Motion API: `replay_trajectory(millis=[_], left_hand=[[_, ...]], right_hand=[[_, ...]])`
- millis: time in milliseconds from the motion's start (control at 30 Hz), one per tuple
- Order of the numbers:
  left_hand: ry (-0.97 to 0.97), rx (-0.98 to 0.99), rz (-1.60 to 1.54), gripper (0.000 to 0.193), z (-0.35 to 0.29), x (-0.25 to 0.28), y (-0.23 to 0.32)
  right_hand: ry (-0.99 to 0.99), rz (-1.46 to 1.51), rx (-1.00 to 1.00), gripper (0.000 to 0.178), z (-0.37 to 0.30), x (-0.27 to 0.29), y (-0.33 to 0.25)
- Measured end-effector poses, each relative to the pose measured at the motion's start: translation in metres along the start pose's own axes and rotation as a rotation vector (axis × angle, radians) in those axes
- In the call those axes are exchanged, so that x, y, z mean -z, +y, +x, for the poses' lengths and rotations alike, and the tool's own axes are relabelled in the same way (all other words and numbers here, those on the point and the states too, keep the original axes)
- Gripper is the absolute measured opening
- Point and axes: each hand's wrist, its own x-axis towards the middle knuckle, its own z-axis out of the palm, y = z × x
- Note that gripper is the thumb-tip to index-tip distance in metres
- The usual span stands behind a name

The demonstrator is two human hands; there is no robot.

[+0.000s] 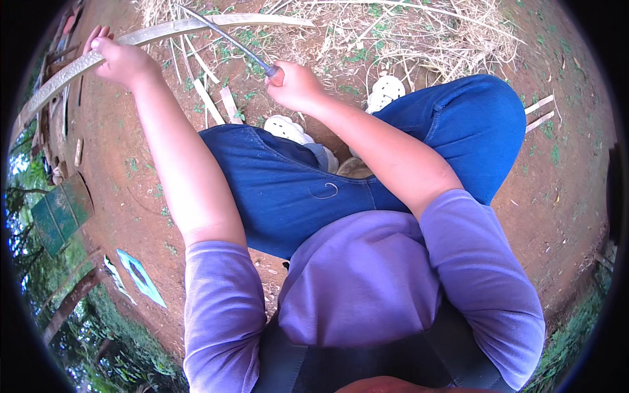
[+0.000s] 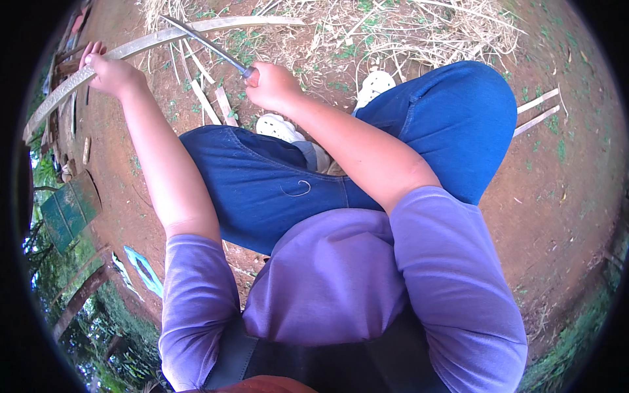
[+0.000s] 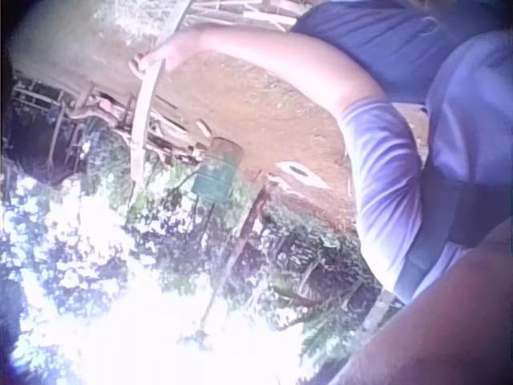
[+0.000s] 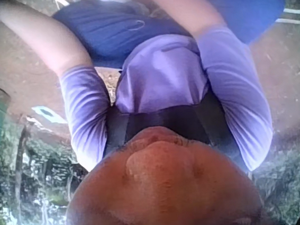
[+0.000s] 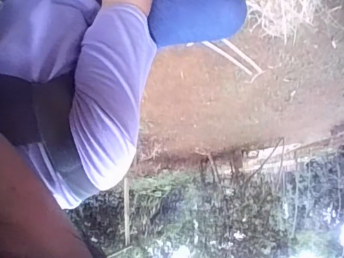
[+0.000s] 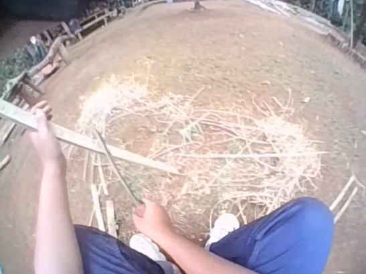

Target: The person holds a thin strip of bamboo and uses a machete to shave and smooth its surface while sitting in an outdoor workspace.

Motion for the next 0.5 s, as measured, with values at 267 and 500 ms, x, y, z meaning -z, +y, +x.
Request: replay_trajectory(millis=[267,500], left_hand=[[-0.208,0.260,-0.765,0.079,0.011,0.006,0.024],[-0.320,0.119,-0.964,0.108,0.002,0.014,0.038]], right_hand=[[-0.164,0.211,-0.075,0.029,-0.017,0.029,-0.040],[-0.244,0.077,-0.177,0.066,-0.047,0.103,-0.094]])
